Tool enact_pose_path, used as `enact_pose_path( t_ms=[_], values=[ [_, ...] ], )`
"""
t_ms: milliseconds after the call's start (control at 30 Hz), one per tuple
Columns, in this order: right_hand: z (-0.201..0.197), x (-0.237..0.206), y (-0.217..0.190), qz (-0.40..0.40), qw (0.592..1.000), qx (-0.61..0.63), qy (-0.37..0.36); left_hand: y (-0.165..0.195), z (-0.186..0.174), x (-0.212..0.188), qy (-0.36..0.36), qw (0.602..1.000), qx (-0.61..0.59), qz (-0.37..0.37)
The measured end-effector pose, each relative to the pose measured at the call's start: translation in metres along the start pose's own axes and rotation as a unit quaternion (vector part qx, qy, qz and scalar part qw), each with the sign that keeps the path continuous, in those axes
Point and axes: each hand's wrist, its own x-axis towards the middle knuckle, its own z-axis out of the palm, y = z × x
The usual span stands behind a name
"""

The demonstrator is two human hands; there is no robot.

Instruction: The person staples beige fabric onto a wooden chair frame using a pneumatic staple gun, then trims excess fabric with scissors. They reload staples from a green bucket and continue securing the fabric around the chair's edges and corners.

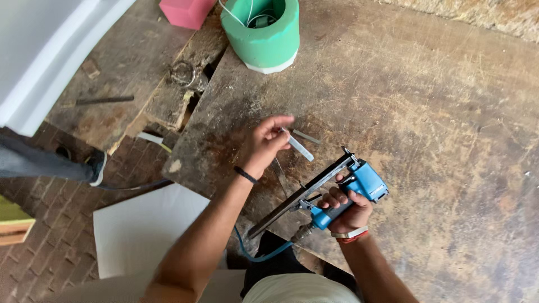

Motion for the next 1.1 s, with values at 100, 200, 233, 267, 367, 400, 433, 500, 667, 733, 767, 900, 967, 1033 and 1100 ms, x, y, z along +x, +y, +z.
enact_pose_path(
  t_ms=[100,200,233,267,367,400,433,500,667,733,767,900,967,1033,1100],
  values=[
    [0.009,-0.004,-0.026,0.041,0.998,-0.02,-0.052,0.006,0.052,-0.058,0.03,0.998,0.022,0.041],
    [0.019,-0.009,-0.043,0.091,0.992,-0.017,-0.085,0.011,0.086,-0.107,0.083,0.995,0.031,0.051],
    [0.02,-0.014,-0.046,0.101,0.991,-0.012,-0.087,0.011,0.096,-0.117,0.093,0.994,0.021,0.06],
    [0.02,-0.018,-0.046,0.117,0.988,-0.008,-0.102,0.012,0.1,-0.129,0.112,0.988,0.072,0.078],
    [0.013,-0.033,-0.035,0.166,0.977,0.011,-0.13,0.012,0.104,-0.162,0.139,0.97,0.178,0.094],
    [0.011,-0.036,-0.027,0.185,0.973,0.02,-0.138,0.013,0.102,-0.172,0.135,0.97,0.183,0.088],
    [0.009,-0.039,-0.02,0.202,0.968,0.029,-0.145,0.013,0.101,-0.181,0.13,0.97,0.187,0.081],
    [0.006,-0.044,-0.005,0.231,0.961,0.025,-0.15,0.015,0.095,-0.199,0.165,0.957,0.218,0.098],
    [0.007,-0.067,0.039,0.32,0.935,0.04,-0.151,0.015,0.076,-0.263,0.25,0.93,0.265,0.055],
    [0.009,-0.08,0.061,0.349,0.924,0.031,-0.151,0.016,0.067,-0.294,0.29,0.91,0.293,0.04],
    [0.011,-0.088,0.072,0.369,0.917,0.025,-0.147,0.017,0.064,-0.31,0.31,0.903,0.294,0.03],
    [0.012,-0.119,0.115,0.441,0.884,0.013,-0.152,0.022,0.05,-0.379,0.379,0.868,0.317,0.047],
    [0.01,-0.139,0.136,0.466,0.871,0.003,-0.158,0.023,0.045,-0.414,0.409,0.861,0.301,0.032],
    [0.005,-0.162,0.154,0.48,0.863,-0.018,-0.156,0.021,0.041,-0.451,0.437,0.865,0.244,-0.032],
    [0.0,-0.19,0.17,0.503,0.851,-0.021,-0.151,0.017,0.04,-0.489,0.456,0.852,0.257,-0.023]
  ],
)
